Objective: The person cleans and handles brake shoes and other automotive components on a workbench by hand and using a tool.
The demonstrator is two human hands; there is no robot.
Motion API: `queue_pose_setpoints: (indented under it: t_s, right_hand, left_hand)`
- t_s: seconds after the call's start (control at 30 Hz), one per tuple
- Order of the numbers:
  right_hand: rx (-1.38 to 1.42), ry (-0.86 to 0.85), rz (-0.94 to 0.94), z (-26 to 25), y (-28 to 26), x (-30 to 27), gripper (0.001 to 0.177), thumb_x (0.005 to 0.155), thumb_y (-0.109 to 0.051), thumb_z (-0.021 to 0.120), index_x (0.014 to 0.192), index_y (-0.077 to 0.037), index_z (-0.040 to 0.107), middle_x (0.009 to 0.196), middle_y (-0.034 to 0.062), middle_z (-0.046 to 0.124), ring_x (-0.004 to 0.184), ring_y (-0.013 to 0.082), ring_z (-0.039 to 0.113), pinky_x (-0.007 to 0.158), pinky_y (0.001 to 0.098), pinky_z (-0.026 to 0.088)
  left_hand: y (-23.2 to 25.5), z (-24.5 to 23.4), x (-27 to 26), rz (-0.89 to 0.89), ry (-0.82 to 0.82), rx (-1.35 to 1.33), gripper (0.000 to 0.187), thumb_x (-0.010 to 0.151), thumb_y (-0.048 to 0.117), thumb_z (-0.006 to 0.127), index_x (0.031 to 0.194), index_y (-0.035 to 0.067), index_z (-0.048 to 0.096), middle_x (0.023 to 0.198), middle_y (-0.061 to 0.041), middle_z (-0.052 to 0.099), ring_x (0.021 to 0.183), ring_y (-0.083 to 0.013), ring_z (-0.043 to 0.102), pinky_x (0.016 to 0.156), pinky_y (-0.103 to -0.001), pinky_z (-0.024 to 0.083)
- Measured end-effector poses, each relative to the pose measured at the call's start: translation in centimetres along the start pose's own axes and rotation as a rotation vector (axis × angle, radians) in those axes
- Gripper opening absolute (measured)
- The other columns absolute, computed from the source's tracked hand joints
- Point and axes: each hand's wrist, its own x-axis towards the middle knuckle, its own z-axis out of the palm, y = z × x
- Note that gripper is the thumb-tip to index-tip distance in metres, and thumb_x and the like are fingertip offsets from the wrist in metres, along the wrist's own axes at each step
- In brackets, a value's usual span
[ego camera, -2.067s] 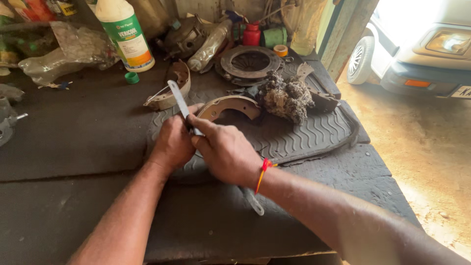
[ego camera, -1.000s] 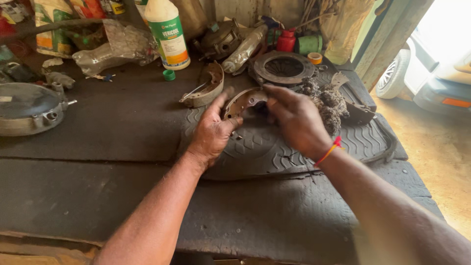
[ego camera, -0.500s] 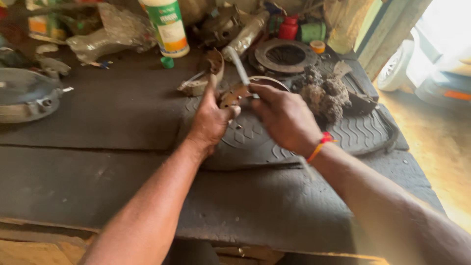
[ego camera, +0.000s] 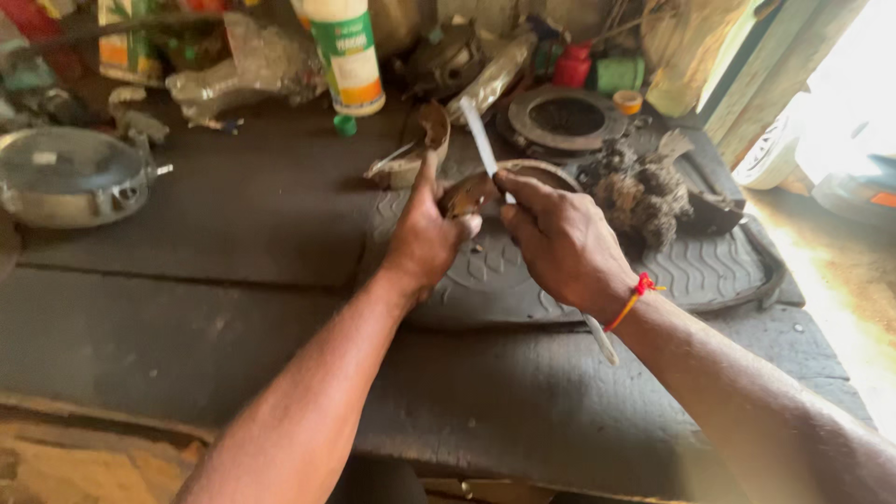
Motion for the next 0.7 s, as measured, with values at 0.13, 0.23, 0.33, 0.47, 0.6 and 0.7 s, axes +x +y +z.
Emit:
queue_pose_setpoints:
  t_s: [0.13, 0.23, 0.33, 0.47, 0.6, 0.7]
  right_hand:
    - [-0.004, -0.098, -0.015, 0.5, -0.4, -1.1, 0.04, 0.092, -0.017, 0.065, 0.13, -0.004, 0.065, 0.104, 0.0214, 0.073, 0.093, 0.0408, 0.071, 0.078, 0.046, 0.055]
    - [0.067, -0.05, 0.018, -0.3, -0.4, -0.8, 0.036, 0.094, -0.016, 0.065, 0.129, -0.005, 0.065, 0.104, 0.0201, 0.074, 0.089, 0.0366, 0.074, 0.074, 0.0434, 0.057]
    - [0.034, -0.115, 0.213, 0.2, -1.7, 0.3, 0.035, 0.093, -0.022, 0.067, 0.126, -0.011, 0.067, 0.095, 0.0163, 0.075, 0.082, 0.0312, 0.075, 0.07, 0.04, 0.057]
    - [0.036, -0.172, -0.052, 0.1, -2.2, 0.2, 0.034, 0.096, -0.016, 0.067, 0.128, -0.006, 0.068, 0.098, 0.02, 0.073, 0.092, 0.0363, 0.071, 0.077, 0.0424, 0.055]
    - [0.052, -0.138, 0.09, 0.6, -1.5, -0.3, 0.035, 0.096, -0.015, 0.06, 0.129, -0.008, 0.066, 0.103, 0.0151, 0.073, 0.088, 0.0311, 0.073, 0.078, 0.0406, 0.057]
    - [0.077, -0.049, 0.053, 0.6, -1.0, -0.2, 0.035, 0.101, -0.018, 0.06, 0.133, -0.006, 0.064, 0.113, 0.0171, 0.072, 0.097, 0.0332, 0.072, 0.081, 0.0413, 0.056]
  left_hand:
    - [-0.2, -0.2, 0.2, 0.024, 0.024, -0.068, 0.098, 0.079, -0.01, 0.061, 0.165, 0.007, 0.017, 0.12, -0.008, 0.063, 0.104, -0.0171, 0.064, 0.088, -0.031, 0.056]
    - [-1.6, -0.1, 0.5, -0.026, 0.017, -0.1, 0.098, 0.08, -0.008, 0.065, 0.164, 0.009, 0.017, 0.118, -0.008, 0.06, 0.1, -0.0178, 0.062, 0.083, -0.032, 0.056]
    - [-2.0, -0.7, 0.3, 0.009, 0.023, -0.077, 0.1, 0.082, -0.008, 0.067, 0.163, 0.008, 0.011, 0.123, -0.011, 0.06, 0.11, -0.0184, 0.063, 0.094, -0.029, 0.053]
    - [-1.7, -0.1, 0.5, 0.161, -0.023, -0.009, 0.094, 0.084, -0.006, 0.07, 0.164, 0.006, 0.021, 0.132, -0.013, 0.063, 0.117, -0.0194, 0.061, 0.1, -0.032, 0.052]
    - [-1.5, -0.5, 0.2, 0.011, 0.006, -0.067, 0.098, 0.084, -0.005, 0.068, 0.165, 0.01, 0.015, 0.124, -0.012, 0.064, 0.109, -0.0185, 0.064, 0.092, -0.032, 0.055]
    - [-1.2, -0.6, 0.0, 0.041, 0.021, 0.021, 0.1, 0.079, -0.009, 0.07, 0.163, 0.01, 0.017, 0.124, -0.008, 0.064, 0.109, -0.0169, 0.064, 0.092, -0.031, 0.055]
